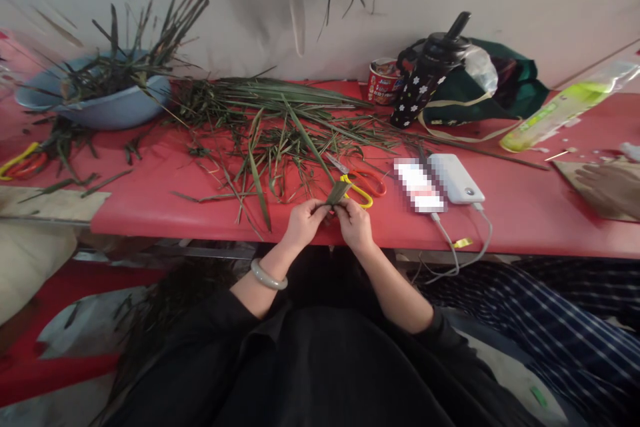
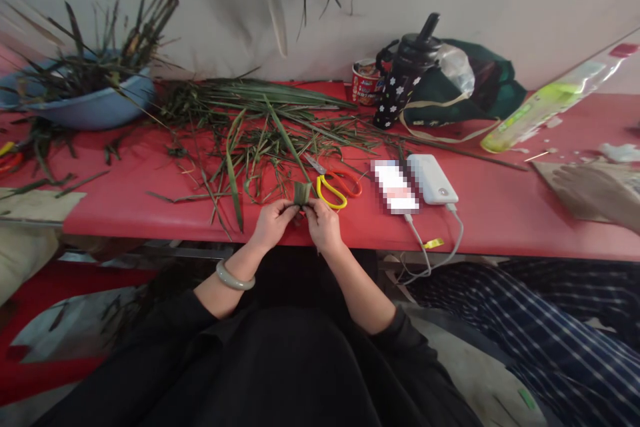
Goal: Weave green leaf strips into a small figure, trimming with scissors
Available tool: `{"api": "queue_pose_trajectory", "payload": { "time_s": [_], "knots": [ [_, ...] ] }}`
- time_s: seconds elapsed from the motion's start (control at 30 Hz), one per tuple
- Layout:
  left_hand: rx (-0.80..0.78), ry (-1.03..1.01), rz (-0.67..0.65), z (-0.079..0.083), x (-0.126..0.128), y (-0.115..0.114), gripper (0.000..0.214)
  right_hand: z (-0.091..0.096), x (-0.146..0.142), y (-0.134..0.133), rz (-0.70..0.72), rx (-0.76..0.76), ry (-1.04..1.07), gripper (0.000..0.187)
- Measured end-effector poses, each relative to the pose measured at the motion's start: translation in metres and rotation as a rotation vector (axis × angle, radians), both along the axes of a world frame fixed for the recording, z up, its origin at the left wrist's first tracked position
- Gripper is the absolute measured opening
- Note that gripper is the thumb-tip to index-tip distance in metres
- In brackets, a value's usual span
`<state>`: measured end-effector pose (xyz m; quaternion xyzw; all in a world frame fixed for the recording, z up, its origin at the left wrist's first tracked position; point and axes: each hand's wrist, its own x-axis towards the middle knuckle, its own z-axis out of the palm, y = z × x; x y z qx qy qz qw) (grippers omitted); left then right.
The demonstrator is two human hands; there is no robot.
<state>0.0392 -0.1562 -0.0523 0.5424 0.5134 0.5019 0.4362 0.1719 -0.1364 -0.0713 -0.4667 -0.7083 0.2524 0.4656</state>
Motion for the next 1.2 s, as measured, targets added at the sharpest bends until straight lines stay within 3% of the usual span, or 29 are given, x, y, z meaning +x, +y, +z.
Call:
{"api": "queue_pose_trajectory", "payload": {
  "time_s": [0.17, 0.27, 0.47, 0.73, 0.97, 1.2],
  "knots": [
    [0.06, 0.157, 0.116, -0.001, 0.001, 0.0, 0.02, 0.0, 0.0, -0.001, 0.028, 0.02, -0.036, 0.015],
    [0.067, 0.181, 0.116, -0.001, 0.001, 0.001, 0.021, 0.001, 0.0, -0.001, 0.03, 0.024, -0.044, 0.015],
    [0.058, 0.088, -0.012, 0.0, 0.0, 0.003, 0.02, 0.005, 0.001, 0.002, 0.02, -0.106, 0.067, 0.015],
    [-0.066, -0.143, -0.099, -0.002, -0.002, 0.009, 0.012, 0.007, 0.0, 0.002, 0.024, -0.109, 0.082, 0.012],
    [-0.167, -0.301, -0.08, 0.005, 0.002, 0.01, 0.006, 0.007, 0.0, 0.002, 0.071, -0.096, 0.082, 0.01],
    [-0.129, -0.284, -0.097, -0.002, 0.0, 0.01, 0.008, 0.006, 0.0, 0.002, 0.118, -0.063, 0.119, 0.01]
  ]
}}
